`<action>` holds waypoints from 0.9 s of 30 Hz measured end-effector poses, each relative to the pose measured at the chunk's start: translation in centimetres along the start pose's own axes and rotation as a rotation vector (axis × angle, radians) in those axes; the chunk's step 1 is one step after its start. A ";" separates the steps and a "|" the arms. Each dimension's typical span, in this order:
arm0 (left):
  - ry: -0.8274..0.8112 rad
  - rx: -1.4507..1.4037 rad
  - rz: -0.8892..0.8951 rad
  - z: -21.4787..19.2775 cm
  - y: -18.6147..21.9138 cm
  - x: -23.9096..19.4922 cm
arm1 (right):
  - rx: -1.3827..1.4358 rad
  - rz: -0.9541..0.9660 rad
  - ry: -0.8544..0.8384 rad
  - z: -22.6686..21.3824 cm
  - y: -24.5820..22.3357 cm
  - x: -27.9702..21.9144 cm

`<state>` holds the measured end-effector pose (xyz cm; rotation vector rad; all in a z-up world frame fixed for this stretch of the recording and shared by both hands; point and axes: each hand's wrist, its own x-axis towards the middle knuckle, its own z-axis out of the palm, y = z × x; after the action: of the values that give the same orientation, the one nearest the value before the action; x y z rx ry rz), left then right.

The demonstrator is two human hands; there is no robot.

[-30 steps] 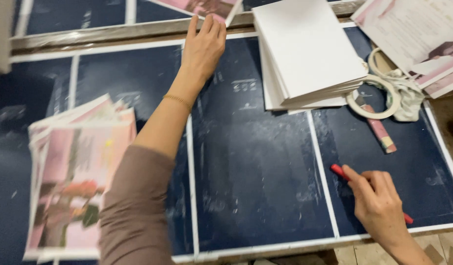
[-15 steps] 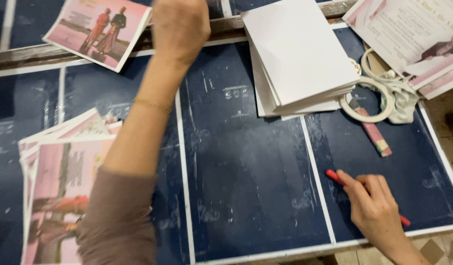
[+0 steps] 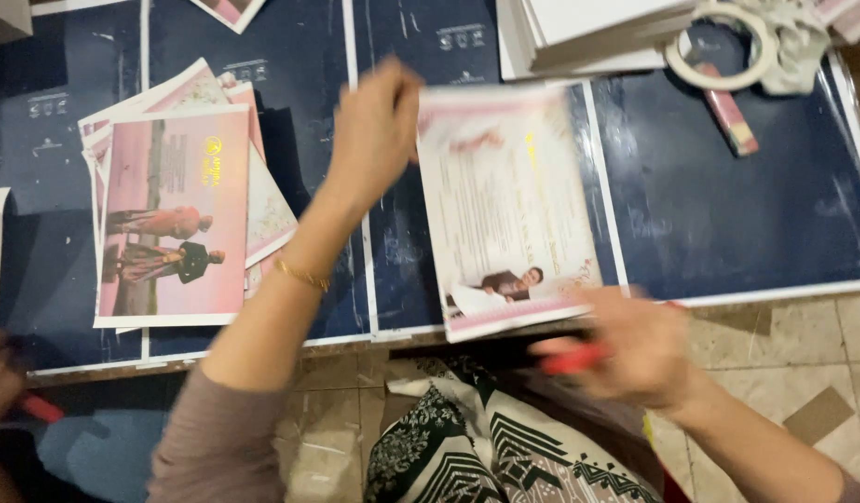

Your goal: The person places a printed invitation sheet onto a blank booklet, folds the booklet closed, and then uses a red tool to press along the spine. They repeat this process for multiple booklets, stacking the finished items on the table.

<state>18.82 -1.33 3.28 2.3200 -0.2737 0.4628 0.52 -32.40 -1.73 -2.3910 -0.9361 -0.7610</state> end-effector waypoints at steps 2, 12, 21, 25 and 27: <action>-0.331 0.075 -0.175 0.8 -0.4 -3.0 | 0.035 -0.284 -0.325 0.0 -4.2 4.5; -0.180 -0.367 -0.331 -4.8 4.6 -17.5 | -0.109 -0.357 -0.345 4.7 -4.5 1.0; -0.165 -1.064 -0.593 -1.4 7.9 -21.5 | 0.299 -0.005 -0.277 3.0 -4.6 2.9; -0.096 -1.110 -0.658 -0.2 8.1 -21.2 | 0.573 0.201 -0.409 2.7 -3.7 3.6; -0.075 -1.168 -0.687 -0.1 8.2 -21.1 | 0.702 0.331 -0.477 2.5 -3.0 4.2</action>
<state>-3.16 -5.80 -0.01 1.1541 0.1997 -0.1414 1.80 -26.97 -0.26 -2.0136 -0.7686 0.2549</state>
